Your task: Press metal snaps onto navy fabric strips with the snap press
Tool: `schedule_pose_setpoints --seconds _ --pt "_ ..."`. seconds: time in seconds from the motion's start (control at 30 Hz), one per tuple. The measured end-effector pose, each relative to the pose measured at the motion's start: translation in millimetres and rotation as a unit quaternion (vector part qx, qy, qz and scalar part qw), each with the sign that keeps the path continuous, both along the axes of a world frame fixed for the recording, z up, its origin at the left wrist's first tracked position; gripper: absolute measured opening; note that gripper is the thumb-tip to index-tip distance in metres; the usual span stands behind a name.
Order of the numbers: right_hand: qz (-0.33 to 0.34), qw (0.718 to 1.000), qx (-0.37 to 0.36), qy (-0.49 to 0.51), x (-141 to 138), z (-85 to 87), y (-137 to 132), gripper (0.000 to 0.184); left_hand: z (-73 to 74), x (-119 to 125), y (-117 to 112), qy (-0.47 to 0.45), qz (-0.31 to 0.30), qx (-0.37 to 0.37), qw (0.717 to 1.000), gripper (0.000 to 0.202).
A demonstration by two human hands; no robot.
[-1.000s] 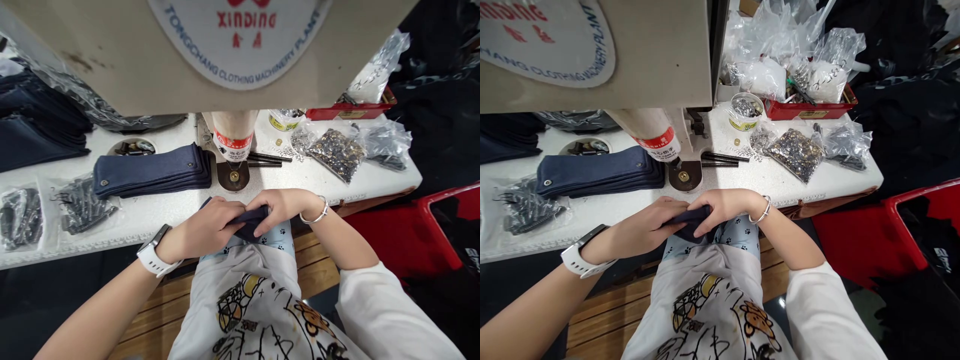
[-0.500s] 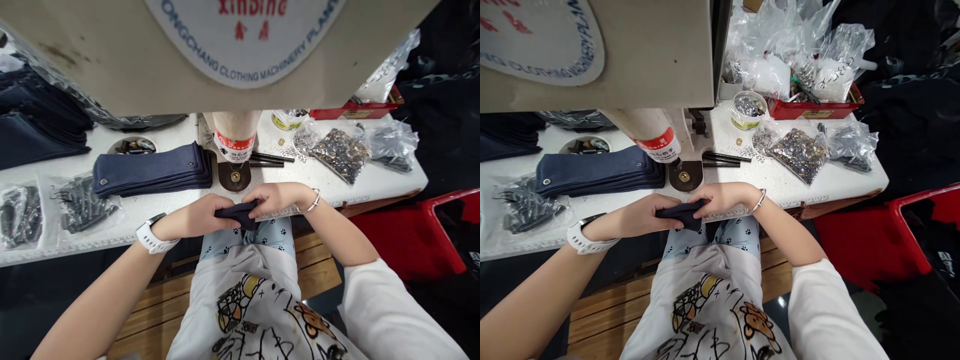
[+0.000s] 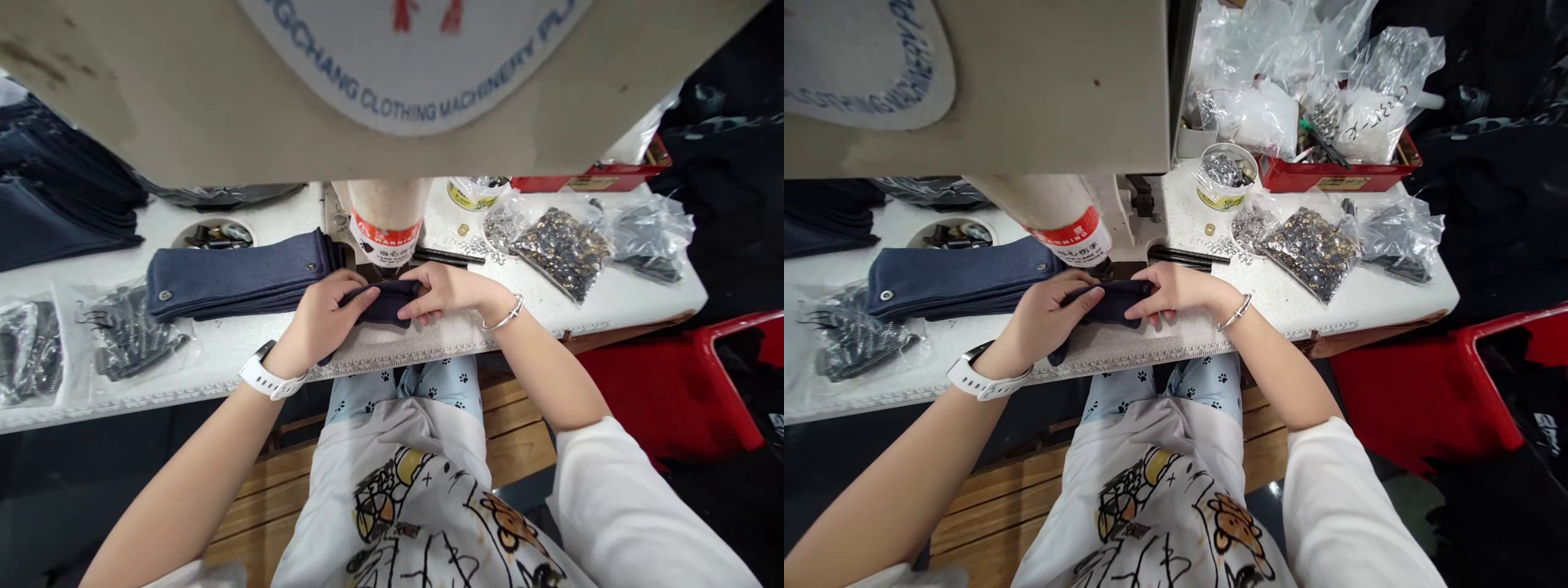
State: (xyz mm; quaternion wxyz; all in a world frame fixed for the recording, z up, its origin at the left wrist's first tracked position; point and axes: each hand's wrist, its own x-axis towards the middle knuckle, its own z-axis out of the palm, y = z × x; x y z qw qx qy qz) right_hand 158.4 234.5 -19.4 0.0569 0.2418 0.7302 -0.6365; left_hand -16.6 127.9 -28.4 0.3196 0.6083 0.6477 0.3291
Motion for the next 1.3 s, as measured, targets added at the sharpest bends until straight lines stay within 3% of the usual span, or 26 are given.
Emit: schedule_pose_setpoints --seconds 0.1,0.3,0.47,0.6,0.73,0.9,1.07,1.2,1.3 --pt "-0.022 1.000 0.016 0.006 0.8 -3.1 4.4 0.020 -4.3 0.7 0.2 -0.016 0.024 0.061 0.998 0.028" --pt "-0.038 0.999 -0.035 0.016 2.8 -6.0 4.0 0.016 -13.3 4.3 -0.9 -0.058 0.042 0.042 0.997 0.022" --pt "-0.067 0.992 -0.104 0.026 -2.2 -3.7 1.8 0.015 -18.3 5.7 0.1 -0.023 0.085 0.067 0.994 0.026" --pt "-0.096 0.990 -0.094 0.032 -6.5 -4.6 4.2 0.014 -20.8 10.9 4.0 0.001 0.129 0.101 0.987 0.029" --pt "-0.105 0.989 -0.091 0.049 -6.4 -7.3 5.0 0.011 -23.7 15.4 5.9 -0.071 0.150 0.118 0.979 0.028" --pt "-0.122 0.985 -0.110 0.056 -6.5 -10.3 3.4 0.001 -26.8 14.6 7.1 -0.128 0.152 0.108 0.974 0.026" --pt "-0.116 0.989 -0.081 0.048 -6.6 -9.3 3.7 0.003 -25.8 12.5 7.3 -0.113 0.127 0.102 0.980 0.030" --pt "-0.109 0.989 -0.086 0.041 -6.9 -6.6 4.2 0.001 -23.2 11.1 5.1 -0.081 0.088 0.094 0.988 0.020" --pt "-0.122 0.988 -0.084 0.035 -8.7 -6.2 4.2 0.003 -22.9 12.4 5.4 -0.057 0.103 0.101 0.988 0.019"
